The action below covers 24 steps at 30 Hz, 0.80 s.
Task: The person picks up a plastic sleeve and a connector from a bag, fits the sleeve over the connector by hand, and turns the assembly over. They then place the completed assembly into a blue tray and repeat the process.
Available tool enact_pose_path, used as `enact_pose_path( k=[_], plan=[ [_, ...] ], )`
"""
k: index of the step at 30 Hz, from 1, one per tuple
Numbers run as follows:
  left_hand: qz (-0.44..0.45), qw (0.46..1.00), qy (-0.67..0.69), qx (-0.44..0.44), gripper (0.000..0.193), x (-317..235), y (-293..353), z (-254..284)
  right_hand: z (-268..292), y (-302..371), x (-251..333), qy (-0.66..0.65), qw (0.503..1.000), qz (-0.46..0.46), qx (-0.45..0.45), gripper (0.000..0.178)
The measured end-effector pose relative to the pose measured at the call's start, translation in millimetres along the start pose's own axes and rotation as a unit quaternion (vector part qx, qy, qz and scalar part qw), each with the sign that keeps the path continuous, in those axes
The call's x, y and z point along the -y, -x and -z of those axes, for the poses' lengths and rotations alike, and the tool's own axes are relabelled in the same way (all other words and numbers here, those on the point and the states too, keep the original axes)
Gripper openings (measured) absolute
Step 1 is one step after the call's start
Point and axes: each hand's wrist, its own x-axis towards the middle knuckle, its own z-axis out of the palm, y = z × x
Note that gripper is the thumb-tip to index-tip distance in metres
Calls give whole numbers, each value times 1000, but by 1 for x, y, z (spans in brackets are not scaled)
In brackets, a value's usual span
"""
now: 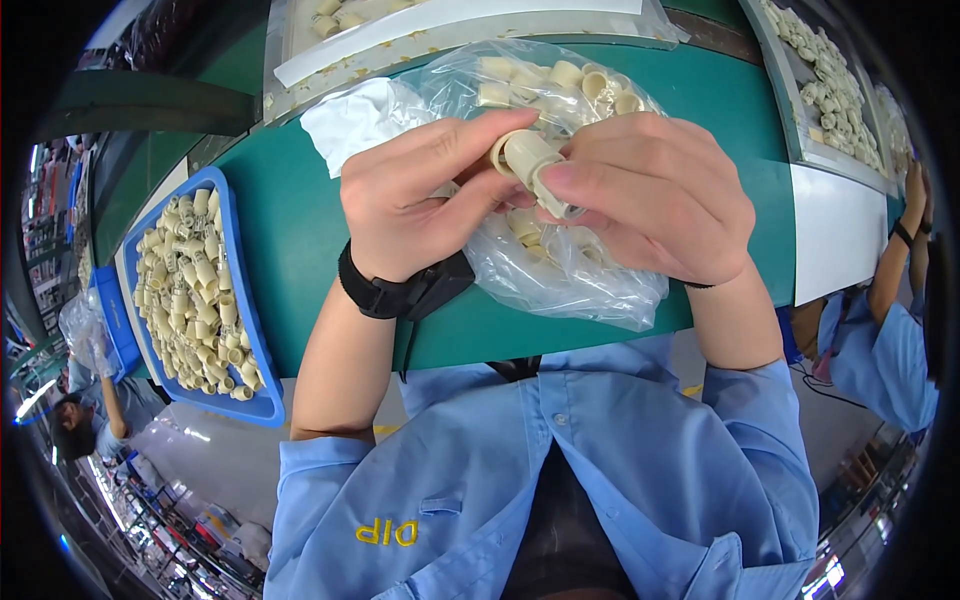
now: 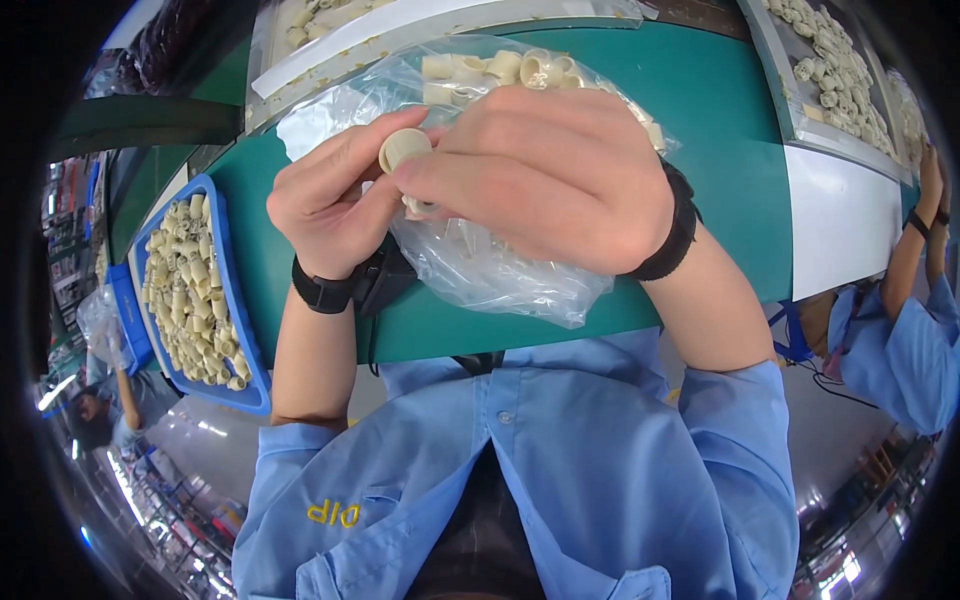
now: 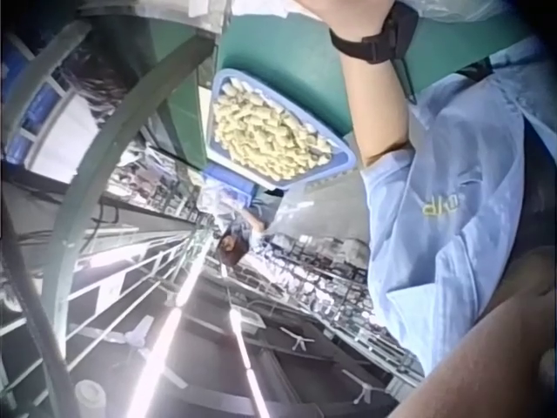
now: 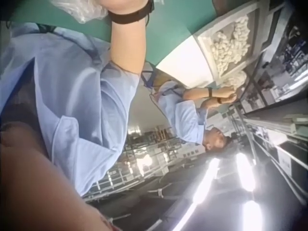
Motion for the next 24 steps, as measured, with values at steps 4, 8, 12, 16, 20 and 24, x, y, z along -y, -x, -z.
enact_pose_path(
  k=[4,8,12,16,20,24],
  plan=[
    [-13,1000,-11,-16,43,-2,0,0,-5,0,1,-16,1000,-6,1,34],
    [-25,999,-13,-17,43,-2,-1,0,-4,-1,2,-21,1000,-21,6,34],
    [-24,999,-32,-10,42,-3,0,1,-5,0,2,-13,999,-30,11,33],
    [-24,999,-24,-21,40,-3,1,-2,-11,2,2,-13,999,-26,-21,32],
    [-33,998,-35,-39,38,-3,1,-3,-13,2,2,-23,998,-28,-42,32],
    [-32,997,-44,-53,37,-2,4,-5,-12,1,3,-40,998,-34,-40,32]
  ],
)
